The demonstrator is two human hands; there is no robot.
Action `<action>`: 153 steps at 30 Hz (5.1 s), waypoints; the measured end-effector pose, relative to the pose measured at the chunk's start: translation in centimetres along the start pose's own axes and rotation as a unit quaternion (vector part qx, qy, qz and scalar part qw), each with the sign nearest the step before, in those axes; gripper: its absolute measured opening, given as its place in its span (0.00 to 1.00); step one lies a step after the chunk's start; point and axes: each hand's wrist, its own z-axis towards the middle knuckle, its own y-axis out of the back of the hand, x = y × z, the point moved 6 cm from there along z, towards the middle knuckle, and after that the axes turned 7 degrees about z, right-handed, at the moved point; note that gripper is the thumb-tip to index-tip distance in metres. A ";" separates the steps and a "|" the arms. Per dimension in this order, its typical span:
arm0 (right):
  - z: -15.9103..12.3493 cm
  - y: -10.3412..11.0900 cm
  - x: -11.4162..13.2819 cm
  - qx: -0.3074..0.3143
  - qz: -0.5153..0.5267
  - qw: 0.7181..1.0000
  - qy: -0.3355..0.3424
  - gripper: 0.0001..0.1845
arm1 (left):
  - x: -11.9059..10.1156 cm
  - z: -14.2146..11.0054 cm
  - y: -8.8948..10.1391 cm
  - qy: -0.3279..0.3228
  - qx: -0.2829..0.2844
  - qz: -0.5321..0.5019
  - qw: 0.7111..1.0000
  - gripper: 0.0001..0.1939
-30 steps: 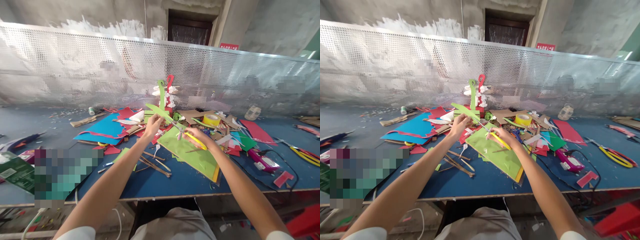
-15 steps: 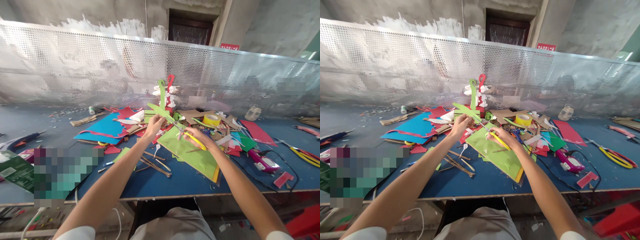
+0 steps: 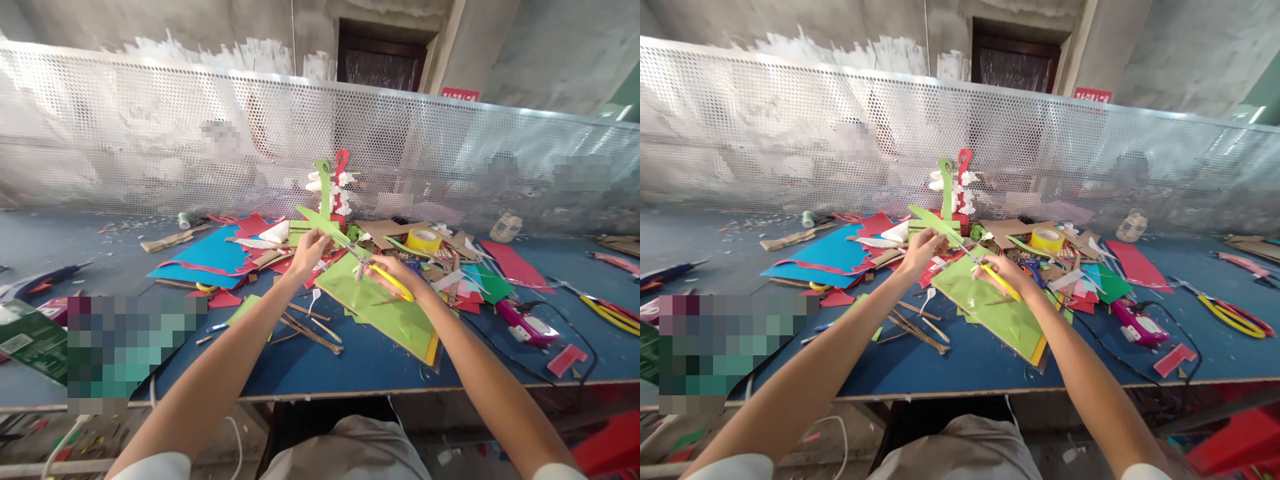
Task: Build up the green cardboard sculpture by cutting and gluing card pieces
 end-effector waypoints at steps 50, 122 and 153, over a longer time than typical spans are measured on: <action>0.3 0.5 -0.9 0.009 0.010 1.000 0.003 0.25 | -0.3 0.3 0.3 -0.032 0.014 0.049 0.998 0.19; -0.3 -0.3 0.7 -0.019 -0.018 1.000 0.005 0.30 | -0.3 0.2 -0.1 -0.033 0.039 0.061 0.997 0.16; 0.4 0.2 -1.1 -0.017 -0.033 0.999 0.008 0.31 | 0.3 0.8 0.6 -0.046 0.021 0.104 0.993 0.16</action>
